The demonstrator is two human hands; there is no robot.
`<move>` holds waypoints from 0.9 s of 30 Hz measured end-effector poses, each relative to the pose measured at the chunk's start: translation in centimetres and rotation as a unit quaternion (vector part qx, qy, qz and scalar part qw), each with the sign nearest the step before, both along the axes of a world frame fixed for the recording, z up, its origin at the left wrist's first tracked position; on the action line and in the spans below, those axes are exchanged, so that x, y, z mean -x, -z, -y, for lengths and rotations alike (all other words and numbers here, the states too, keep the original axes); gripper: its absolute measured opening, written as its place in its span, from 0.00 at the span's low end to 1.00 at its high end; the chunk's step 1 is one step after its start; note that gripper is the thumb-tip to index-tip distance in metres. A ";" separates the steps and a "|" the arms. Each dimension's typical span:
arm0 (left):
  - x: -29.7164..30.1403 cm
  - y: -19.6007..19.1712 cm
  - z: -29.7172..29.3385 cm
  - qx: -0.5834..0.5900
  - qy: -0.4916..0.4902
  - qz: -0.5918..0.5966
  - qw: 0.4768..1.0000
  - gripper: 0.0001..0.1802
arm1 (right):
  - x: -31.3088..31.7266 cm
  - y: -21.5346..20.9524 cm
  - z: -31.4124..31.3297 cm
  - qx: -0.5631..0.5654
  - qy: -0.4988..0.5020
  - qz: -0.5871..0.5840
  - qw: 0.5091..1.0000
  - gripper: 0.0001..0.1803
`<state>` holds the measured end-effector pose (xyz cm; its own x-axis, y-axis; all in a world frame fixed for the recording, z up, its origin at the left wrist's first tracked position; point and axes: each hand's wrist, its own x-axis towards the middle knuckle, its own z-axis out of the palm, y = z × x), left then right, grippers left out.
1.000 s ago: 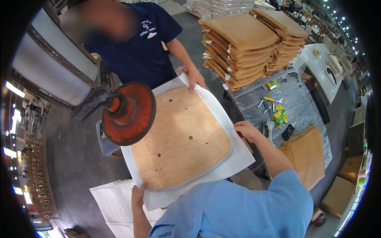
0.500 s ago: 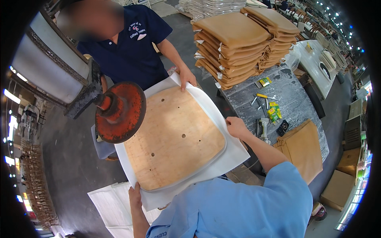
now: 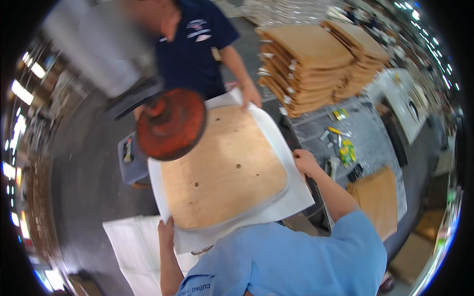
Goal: The person assembles a chair seat by layering a brown fabric and a white foam sheet over a wooden base, then uses a pneumatic staple gun to secure the materials around the edges. The person repeats this process for a second seat, handling the fabric, foam, and staple gun throughout.
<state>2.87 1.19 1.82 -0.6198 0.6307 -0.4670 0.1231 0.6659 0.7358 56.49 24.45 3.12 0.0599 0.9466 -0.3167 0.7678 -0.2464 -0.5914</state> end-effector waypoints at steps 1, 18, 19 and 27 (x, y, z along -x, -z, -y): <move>-0.3 0.1 -0.3 -0.006 0.019 -0.025 0.999 0.26 | -0.5 0.1 0.4 -0.012 0.004 -0.004 1.000 0.12; 0.7 -0.7 1.3 -0.105 -0.172 0.172 0.964 0.24 | -0.4 3.9 1.2 0.005 0.037 -0.137 0.990 0.17; 1.0 -0.4 1.6 -0.095 -0.152 0.175 0.968 0.17 | -0.3 3.9 1.3 0.014 0.041 -0.142 0.989 0.17; 2.7 0.7 -0.1 0.054 -0.044 0.224 0.972 0.21 | 0.3 3.9 1.9 -0.070 -0.004 -0.073 0.995 0.14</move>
